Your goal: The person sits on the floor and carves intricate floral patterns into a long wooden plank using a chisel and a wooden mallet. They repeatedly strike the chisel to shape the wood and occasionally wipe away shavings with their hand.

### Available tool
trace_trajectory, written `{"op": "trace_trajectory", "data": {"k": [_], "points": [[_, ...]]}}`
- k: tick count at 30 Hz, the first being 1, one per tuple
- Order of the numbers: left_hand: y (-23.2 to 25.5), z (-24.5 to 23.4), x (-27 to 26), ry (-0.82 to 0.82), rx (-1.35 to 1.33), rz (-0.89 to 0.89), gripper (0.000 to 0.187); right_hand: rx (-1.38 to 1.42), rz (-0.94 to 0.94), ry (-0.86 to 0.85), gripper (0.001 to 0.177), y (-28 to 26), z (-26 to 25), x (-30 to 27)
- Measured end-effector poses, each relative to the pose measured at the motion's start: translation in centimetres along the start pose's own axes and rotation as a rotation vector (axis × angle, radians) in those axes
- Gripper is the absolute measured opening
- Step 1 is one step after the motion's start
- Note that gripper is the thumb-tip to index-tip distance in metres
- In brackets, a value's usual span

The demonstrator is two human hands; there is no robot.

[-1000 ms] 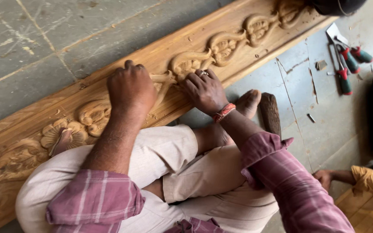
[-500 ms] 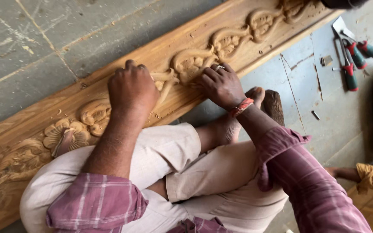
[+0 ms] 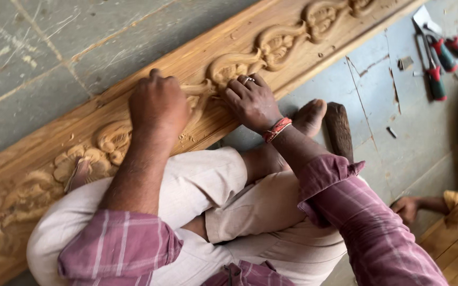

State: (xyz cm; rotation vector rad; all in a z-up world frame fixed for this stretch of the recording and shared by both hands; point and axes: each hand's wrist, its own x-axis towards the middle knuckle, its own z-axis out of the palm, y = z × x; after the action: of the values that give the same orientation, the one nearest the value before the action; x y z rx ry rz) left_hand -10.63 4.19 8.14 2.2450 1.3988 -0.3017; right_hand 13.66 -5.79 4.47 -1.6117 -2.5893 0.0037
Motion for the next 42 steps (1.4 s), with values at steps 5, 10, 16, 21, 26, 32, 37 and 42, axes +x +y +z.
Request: {"op": "trace_trajectory", "data": {"k": [5, 10, 16, 21, 26, 32, 37, 42], "points": [[-2.1, -0.9, -0.8, -0.198, -0.059, -0.168, 0.025, 0.123, 0.035, 0.018, 0.021, 1.0, -1.0, -0.5], [-3.5, -3.1, -1.4, 0.094, -0.148, -0.247, 0.018, 0.335, 0.364, 0.170, 0.012, 0.1, -1.5, 2.1], [-4.3, -6.2, -2.2, 0.774, -0.437, -0.049, 0.024, 0.037, 0.086, 0.098, 0.013, -5.9, -1.5, 7.8], [-4.3, -7.1, -2.5, 0.804, -0.606, -0.069, 0.029, -0.075, -0.012, 0.048, 0.035, -6.8, -1.6, 8.7], [-3.3, -7.5, -3.2, 0.841, -0.685, -0.027, 0.026, 0.030, 0.320, -0.273, 0.011, -7.4, 0.2, 8.3], [-3.5, -8.2, -3.6, 0.868, -0.714, -0.014, 0.024, 0.178, 0.104, 0.062, 0.046, -10.4, 1.2, 11.2], [-3.3, -7.8, -3.4, 0.816, -0.702, -0.034, 0.023, 0.091, 0.139, -0.072, 0.048, -9.3, 1.2, 11.2], [-2.3, -8.0, -3.4, 0.858, -0.706, 0.042, 0.023, 0.177, 0.043, 0.177, 0.053, -7.7, 1.7, 9.9]]}}
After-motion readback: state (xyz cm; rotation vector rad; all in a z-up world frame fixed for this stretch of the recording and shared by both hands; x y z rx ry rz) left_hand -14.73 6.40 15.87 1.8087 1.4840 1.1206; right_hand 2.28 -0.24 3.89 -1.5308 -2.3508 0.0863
